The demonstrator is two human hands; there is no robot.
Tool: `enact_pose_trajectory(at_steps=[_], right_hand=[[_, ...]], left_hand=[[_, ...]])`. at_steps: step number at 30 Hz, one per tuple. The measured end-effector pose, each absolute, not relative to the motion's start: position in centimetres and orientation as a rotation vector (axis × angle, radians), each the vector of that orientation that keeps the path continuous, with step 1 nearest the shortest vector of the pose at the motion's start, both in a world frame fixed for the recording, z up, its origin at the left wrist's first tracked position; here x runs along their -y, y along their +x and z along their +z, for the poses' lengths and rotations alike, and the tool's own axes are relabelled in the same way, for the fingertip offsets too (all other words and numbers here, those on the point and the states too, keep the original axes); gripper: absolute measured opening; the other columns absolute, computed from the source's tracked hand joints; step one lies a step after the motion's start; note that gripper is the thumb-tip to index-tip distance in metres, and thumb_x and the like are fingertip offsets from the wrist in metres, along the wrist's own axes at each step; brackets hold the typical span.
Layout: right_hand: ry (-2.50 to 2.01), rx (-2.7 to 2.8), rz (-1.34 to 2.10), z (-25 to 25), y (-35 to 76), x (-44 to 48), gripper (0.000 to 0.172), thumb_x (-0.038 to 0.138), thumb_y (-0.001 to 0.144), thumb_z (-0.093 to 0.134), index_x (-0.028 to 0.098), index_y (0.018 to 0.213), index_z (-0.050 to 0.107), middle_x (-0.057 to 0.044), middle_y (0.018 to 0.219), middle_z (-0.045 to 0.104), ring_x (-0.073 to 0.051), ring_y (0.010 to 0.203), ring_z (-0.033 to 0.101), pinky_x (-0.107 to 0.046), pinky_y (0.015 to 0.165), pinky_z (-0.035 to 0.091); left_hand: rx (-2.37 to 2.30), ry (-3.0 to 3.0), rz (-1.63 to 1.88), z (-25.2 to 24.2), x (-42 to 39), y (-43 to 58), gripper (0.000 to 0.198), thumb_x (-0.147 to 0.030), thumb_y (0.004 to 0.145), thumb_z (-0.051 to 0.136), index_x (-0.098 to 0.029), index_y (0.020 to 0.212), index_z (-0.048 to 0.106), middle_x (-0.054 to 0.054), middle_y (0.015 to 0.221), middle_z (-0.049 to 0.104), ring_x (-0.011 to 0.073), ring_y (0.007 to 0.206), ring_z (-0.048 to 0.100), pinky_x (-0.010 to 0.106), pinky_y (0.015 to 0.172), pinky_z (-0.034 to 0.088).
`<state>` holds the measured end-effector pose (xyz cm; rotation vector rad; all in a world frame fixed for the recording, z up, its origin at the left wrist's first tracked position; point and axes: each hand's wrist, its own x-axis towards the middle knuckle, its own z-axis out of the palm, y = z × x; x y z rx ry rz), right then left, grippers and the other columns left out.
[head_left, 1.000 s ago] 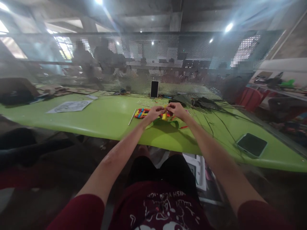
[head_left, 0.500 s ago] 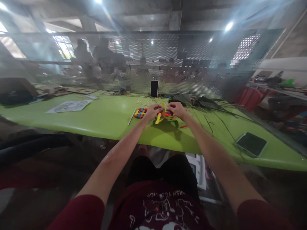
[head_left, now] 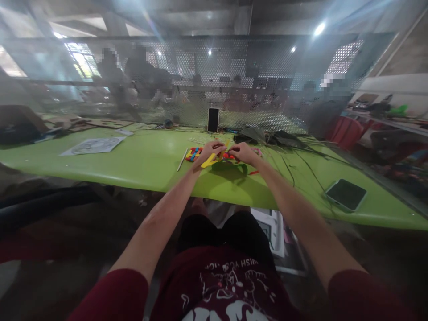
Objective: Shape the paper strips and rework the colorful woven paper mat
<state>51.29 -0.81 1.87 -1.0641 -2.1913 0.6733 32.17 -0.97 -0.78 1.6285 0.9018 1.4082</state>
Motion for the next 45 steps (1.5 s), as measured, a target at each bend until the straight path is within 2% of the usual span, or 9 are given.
enact_pose_trajectory(at_steps=[4, 9, 15, 19, 23, 29, 37, 41, 45], right_hand=[[-1.066, 2.243, 0.669, 2.0, 51.1, 1.3, 0.026, 0.032, 0.081, 0.055, 0.017, 0.059, 0.058, 0.003, 0.05, 0.044, -0.009, 0.049, 0.037, -0.025, 0.052, 0.029], [-1.107, 2.284, 0.696, 2.5, 51.0, 1.9, 0.025, 0.033, 0.079, 0.053, 0.016, 0.064, 0.062, 0.003, 0.049, 0.044, -0.01, 0.047, 0.037, -0.026, 0.051, 0.028], [-1.131, 2.415, 0.671, 2.6, 49.9, 2.7, 0.021, 0.03, 0.076, 0.054, 0.015, 0.064, 0.061, 0.001, 0.054, 0.05, -0.011, 0.054, 0.04, -0.027, 0.056, 0.03], [-1.138, 2.418, 0.747, 2.4, 49.4, 3.0, 0.018, 0.028, 0.075, 0.053, 0.017, 0.061, 0.055, 0.002, 0.053, 0.047, -0.011, 0.053, 0.041, -0.027, 0.055, 0.029], [-1.135, 2.443, 0.809, 2.5, 49.4, 3.3, 0.017, 0.027, 0.074, 0.053, 0.017, 0.06, 0.055, 0.002, 0.052, 0.047, -0.011, 0.051, 0.041, -0.027, 0.054, 0.03], [-0.985, 2.552, 0.941, 3.1, 49.5, 4.2, 0.015, 0.025, 0.071, 0.053, 0.018, 0.058, 0.053, 0.002, 0.054, 0.05, -0.011, 0.051, 0.042, -0.026, 0.052, 0.03], [-0.878, 2.486, 0.984, 3.8, 50.4, 4.0, 0.019, 0.023, 0.073, 0.053, 0.018, 0.054, 0.049, 0.002, 0.054, 0.045, -0.01, 0.052, 0.036, -0.027, 0.054, 0.028], [-0.889, 2.441, 1.011, 4.2, 51.0, 4.1, 0.021, 0.029, 0.078, 0.059, 0.017, 0.061, 0.055, 0.002, 0.056, 0.047, -0.01, 0.053, 0.036, -0.027, 0.054, 0.028], [-0.873, 2.321, 1.039, 3.8, 51.1, 3.5, 0.023, 0.032, 0.08, 0.061, 0.017, 0.062, 0.058, 0.002, 0.056, 0.048, -0.01, 0.053, 0.038, -0.027, 0.055, 0.03]], left_hand=[[-0.949, 1.664, 1.421, -1.2, 0.3, 32.4, 0.019, -0.033, 0.071, 0.076, -0.016, 0.074, 0.069, 0.001, 0.069, 0.065, 0.0117, 0.065, 0.057, 0.023, 0.061, 0.044], [-0.897, 1.67, 1.396, -1.6, 0.0, 32.2, 0.02, -0.033, 0.072, 0.071, -0.015, 0.08, 0.069, 0.001, 0.076, 0.066, 0.0112, 0.064, 0.056, 0.023, 0.059, 0.042], [-0.826, 1.401, 1.61, -1.0, -0.6, 32.4, 0.021, -0.021, 0.068, 0.08, -0.018, 0.073, 0.06, -0.004, 0.063, 0.053, 0.0078, 0.054, 0.048, 0.021, 0.052, 0.036], [-0.796, 1.21, 1.67, -0.7, -0.8, 32.6, 0.025, -0.017, 0.074, 0.078, -0.017, 0.066, 0.054, -0.005, 0.059, 0.048, 0.0059, 0.05, 0.044, 0.02, 0.051, 0.036], [-0.815, 1.059, 1.68, -0.5, -1.0, 32.4, 0.026, -0.019, 0.081, 0.076, -0.018, 0.069, 0.052, -0.005, 0.059, 0.048, 0.0064, 0.048, 0.044, 0.019, 0.048, 0.037], [-0.782, 0.973, 1.769, -0.3, -1.4, 30.8, 0.029, -0.03, 0.084, 0.078, -0.021, 0.079, 0.051, -0.003, 0.066, 0.051, 0.0084, 0.054, 0.048, 0.018, 0.048, 0.042], [-0.829, 0.795, 1.945, -0.3, -1.7, 29.4, 0.022, -0.031, 0.093, 0.069, -0.024, 0.09, 0.048, -0.003, 0.075, 0.055, 0.0084, 0.058, 0.052, 0.018, 0.053, 0.043], [-0.904, 0.732, 1.982, -0.3, -2.2, 28.9, 0.027, -0.038, 0.092, 0.07, -0.027, 0.094, 0.046, -0.004, 0.074, 0.054, 0.0097, 0.057, 0.053, 0.021, 0.056, 0.042], [-0.967, 0.788, 1.98, -0.4, -2.3, 28.5, 0.019, -0.034, 0.097, 0.061, -0.026, 0.093, 0.044, -0.004, 0.072, 0.05, 0.0105, 0.056, 0.05, 0.021, 0.054, 0.04]])
